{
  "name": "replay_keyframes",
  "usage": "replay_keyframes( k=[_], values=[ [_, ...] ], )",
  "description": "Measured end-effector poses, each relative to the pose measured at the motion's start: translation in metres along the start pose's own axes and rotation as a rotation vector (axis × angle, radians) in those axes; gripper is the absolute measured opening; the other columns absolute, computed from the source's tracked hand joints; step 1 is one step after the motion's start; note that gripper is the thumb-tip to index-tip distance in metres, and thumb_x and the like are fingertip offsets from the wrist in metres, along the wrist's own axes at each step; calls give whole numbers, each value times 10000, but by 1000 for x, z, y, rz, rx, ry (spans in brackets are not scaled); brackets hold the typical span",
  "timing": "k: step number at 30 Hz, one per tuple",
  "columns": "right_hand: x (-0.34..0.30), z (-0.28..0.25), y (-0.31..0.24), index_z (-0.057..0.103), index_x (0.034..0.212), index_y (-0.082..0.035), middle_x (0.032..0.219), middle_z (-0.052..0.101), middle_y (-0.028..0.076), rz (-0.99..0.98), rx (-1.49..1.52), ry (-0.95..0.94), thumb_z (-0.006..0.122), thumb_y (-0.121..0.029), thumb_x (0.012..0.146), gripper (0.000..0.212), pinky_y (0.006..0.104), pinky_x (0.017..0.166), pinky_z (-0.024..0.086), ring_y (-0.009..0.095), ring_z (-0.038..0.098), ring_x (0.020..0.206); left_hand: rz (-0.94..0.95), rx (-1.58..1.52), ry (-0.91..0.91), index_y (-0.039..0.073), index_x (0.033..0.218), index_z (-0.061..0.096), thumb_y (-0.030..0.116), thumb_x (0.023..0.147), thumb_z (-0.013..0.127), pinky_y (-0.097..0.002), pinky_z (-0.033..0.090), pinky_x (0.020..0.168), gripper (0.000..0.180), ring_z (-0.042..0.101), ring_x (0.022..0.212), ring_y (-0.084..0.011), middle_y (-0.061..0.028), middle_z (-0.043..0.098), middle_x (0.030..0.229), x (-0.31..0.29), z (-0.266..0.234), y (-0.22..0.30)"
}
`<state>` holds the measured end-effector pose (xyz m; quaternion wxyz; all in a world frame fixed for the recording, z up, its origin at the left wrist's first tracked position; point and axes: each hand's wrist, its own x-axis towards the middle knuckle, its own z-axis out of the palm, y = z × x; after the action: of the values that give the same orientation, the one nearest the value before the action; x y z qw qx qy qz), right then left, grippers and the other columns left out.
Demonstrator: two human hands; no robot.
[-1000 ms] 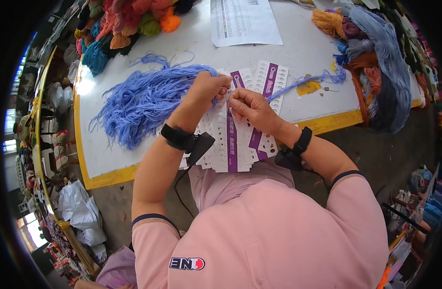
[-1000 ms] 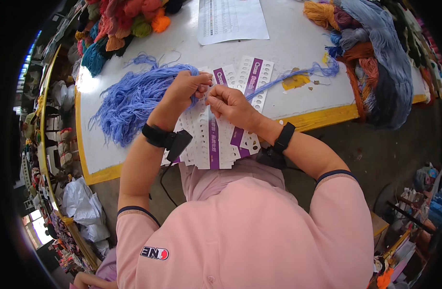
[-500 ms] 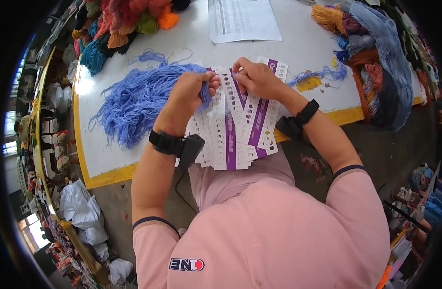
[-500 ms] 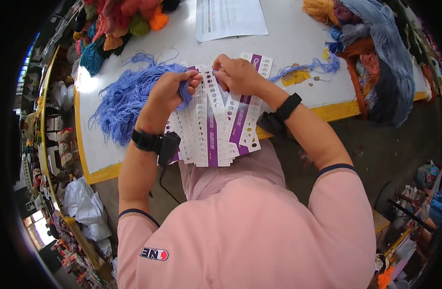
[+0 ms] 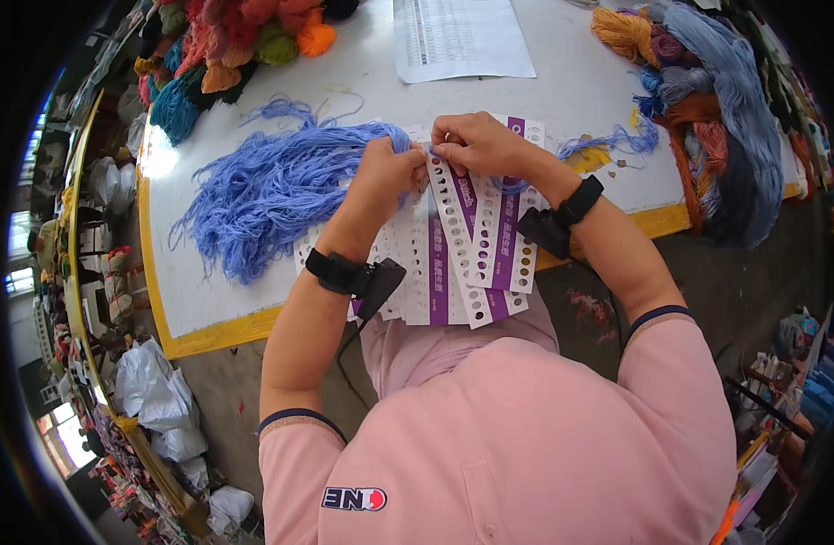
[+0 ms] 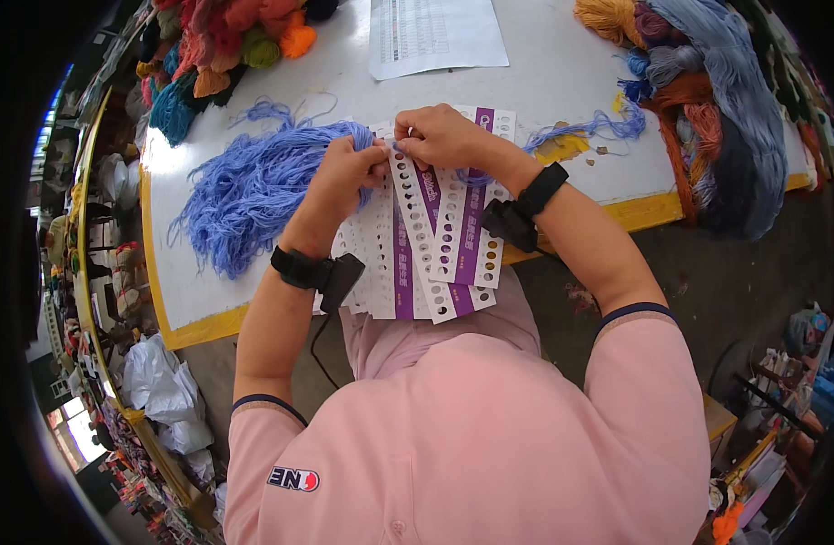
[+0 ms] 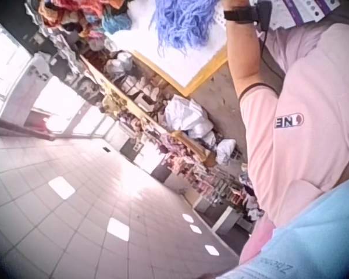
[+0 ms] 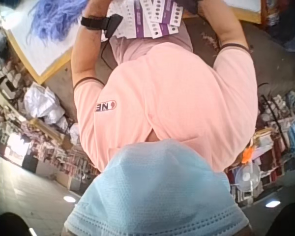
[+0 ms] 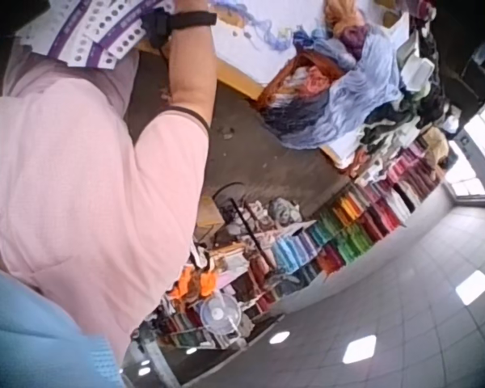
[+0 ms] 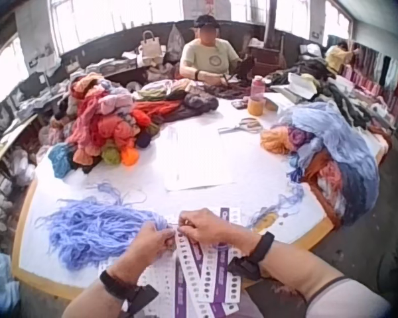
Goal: The person threads blue yarn through holes in paper cards by hand, then gathers the yarn into a bundle and ties it into a knot. Finally, they smooth the cards down on the table.
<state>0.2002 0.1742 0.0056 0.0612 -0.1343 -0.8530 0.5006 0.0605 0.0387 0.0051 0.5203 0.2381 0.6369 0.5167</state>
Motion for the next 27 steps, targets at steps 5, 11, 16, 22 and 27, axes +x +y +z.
replay_keyframes(
  k=[5,11,16,22,27],
  values=[
    [5,-2,-2,575,875,-24,601,630,57,22,-8,-55,558,-97,905,80,266,519,446,111,592,533,-80,-171,-145,-46,1006,583,4,900,534,-177,369,485,127,497,600,-59,-16,560,755,6,-11,0],
    [7,4,2,591,865,-8,639,644,74,-1,-69,1,548,-66,857,73,268,538,473,120,606,548,-38,-10,-120,-40,981,624,30,902,548,-180,377,486,130,494,573,-57,-11,576,710,8,-7,0],
    [1,5,-3,594,885,7,647,642,76,29,3,31,570,-101,886,110,278,552,484,137,605,549,214,850,237,-16,750,691,123,775,661,-252,460,552,145,579,556,-92,-76,643,630,7,0,2],
    [0,2,-2,600,908,-4,678,659,96,13,-120,16,596,-127,888,125,301,581,485,174,616,579,118,591,144,-8,748,693,155,772,687,-278,459,551,164,579,584,-111,-78,644,645,0,-17,9],
    [-4,5,-3,618,895,-16,728,666,114,-79,-234,30,622,-167,857,155,335,618,486,224,637,656,-37,-81,-7,-37,863,659,140,873,655,-211,405,498,178,524,634,-78,-43,614,753,-8,-31,12]
  ],
)
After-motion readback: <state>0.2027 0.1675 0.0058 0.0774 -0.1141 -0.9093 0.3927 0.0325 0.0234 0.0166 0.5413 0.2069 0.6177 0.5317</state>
